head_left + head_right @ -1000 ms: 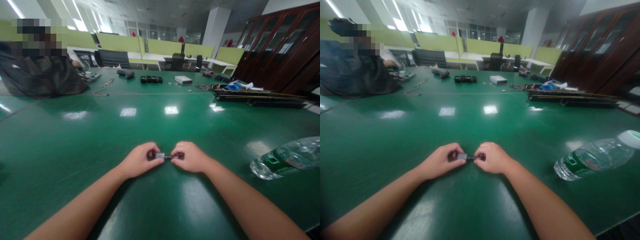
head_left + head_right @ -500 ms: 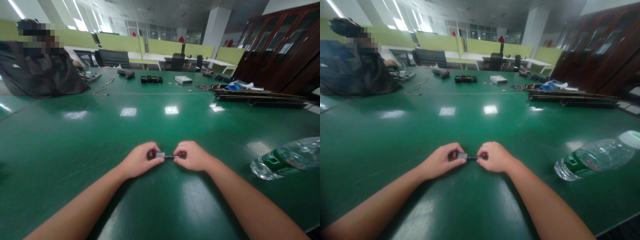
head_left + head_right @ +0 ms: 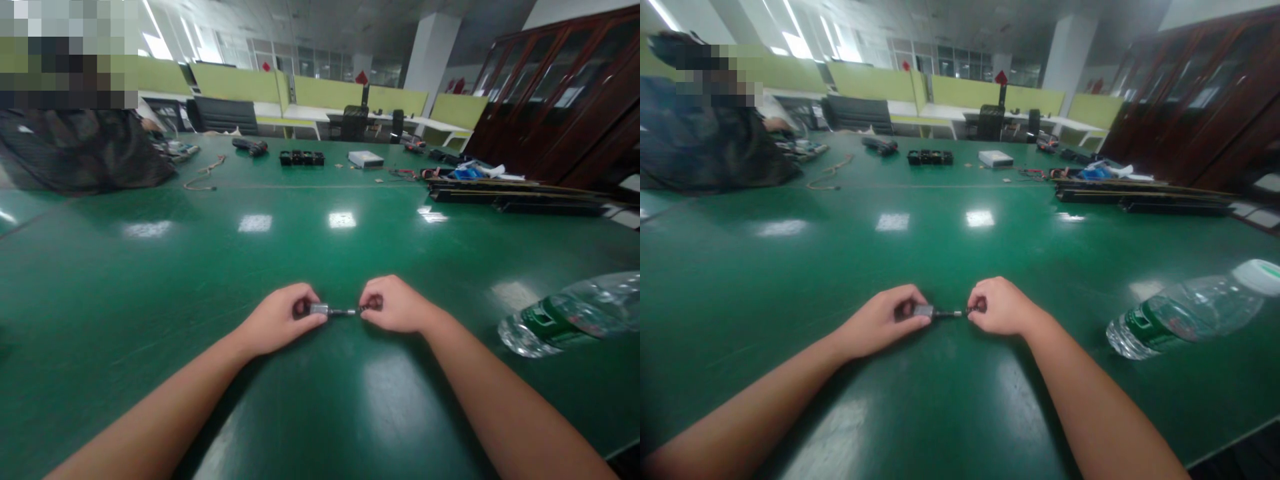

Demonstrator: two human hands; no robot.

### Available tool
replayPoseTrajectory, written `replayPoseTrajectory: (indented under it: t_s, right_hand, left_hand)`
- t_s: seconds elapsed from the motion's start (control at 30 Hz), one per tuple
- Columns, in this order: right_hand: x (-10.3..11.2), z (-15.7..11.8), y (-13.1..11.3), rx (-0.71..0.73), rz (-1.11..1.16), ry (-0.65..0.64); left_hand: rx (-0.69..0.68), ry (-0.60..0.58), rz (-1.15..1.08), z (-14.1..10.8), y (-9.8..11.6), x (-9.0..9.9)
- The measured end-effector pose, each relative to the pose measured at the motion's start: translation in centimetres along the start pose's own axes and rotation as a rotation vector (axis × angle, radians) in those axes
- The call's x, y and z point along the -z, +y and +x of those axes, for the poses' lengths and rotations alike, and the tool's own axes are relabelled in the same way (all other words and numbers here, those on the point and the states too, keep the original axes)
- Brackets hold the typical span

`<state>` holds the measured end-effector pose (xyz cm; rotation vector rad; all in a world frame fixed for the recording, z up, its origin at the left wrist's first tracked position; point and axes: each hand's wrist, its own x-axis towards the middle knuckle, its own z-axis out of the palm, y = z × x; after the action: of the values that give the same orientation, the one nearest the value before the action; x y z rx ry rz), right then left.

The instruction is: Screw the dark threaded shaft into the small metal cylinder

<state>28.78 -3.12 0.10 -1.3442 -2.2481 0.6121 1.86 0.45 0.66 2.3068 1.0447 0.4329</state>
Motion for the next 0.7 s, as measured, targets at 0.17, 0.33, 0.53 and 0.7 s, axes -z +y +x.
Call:
replayPoseTrajectory:
  t_s: [0.17,0.33,0.53,0.7]
  right_hand:
    - [0.1,-0.1,0.2,-0.006,0.025,-0.004]
    - [-0.4,0.0,-0.2,0.028,0.037,-0.001]
    - [-2.2,0.8,-1.2,0.119,0.081,0.093]
    - [-2.7,0.8,-1.7,0.151,0.206,0.122]
  left_hand:
    - [0.0,0.004,0.005,0.0,0.0,0.0]
    - [0.006,0.006,-0.002,0.0,0.1,0.0]
    - [-0.001,0.004,0.0,0.1,0.0,0.0]
    - [0.007,0.007,0.002,0.1,-0.1,-0.1]
